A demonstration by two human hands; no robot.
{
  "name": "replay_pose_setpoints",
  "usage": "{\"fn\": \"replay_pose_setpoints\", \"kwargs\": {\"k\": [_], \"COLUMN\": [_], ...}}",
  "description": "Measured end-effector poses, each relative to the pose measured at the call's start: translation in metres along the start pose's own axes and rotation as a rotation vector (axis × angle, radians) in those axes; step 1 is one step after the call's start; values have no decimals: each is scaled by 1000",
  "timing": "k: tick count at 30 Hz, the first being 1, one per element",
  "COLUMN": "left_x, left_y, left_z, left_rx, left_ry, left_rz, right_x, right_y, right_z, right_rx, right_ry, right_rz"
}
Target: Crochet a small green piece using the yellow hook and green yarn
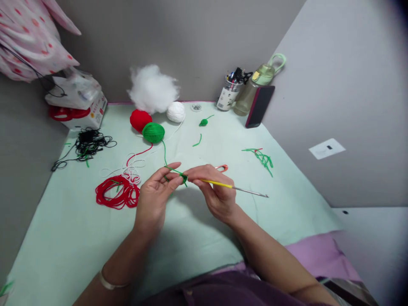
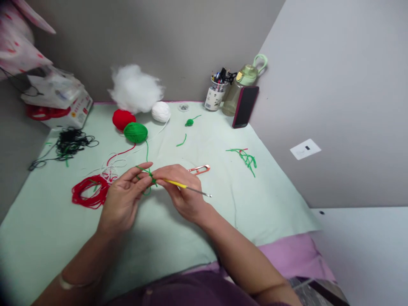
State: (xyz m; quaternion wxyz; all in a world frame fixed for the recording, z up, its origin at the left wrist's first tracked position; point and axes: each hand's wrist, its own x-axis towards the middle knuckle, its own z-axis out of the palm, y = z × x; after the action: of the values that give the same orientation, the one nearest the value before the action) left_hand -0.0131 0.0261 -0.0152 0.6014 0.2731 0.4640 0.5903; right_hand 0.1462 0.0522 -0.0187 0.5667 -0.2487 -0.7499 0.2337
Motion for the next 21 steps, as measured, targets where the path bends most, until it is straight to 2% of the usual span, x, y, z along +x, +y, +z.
{"fn": "replay_pose_setpoints", "kwargs": {"k": [3,5,8,13,17,21], "left_x": [4,6,8,6,6,6], "left_y": [2,1,-4,-9,-10,-13], "left_z": [-4,-7,-9,-9,-8,-8], "left_rx": [-122,-164,-129,12,13,15], "left_ry": [-127,-170,-164,-116,-126,-125], "left_rz": [-149,-181,-127,25,38,62], "right_x": [-3,-6,-7,-2,5,9], "right_y": [2,4,5,5,3,0], "right_z": [6,10,13,12,11,11], "right_rx": [10,23,67,365,606,654], "right_ry": [-9,-2,35,13,77,164], "right_rz": [40,75,162,496,721,819]}}
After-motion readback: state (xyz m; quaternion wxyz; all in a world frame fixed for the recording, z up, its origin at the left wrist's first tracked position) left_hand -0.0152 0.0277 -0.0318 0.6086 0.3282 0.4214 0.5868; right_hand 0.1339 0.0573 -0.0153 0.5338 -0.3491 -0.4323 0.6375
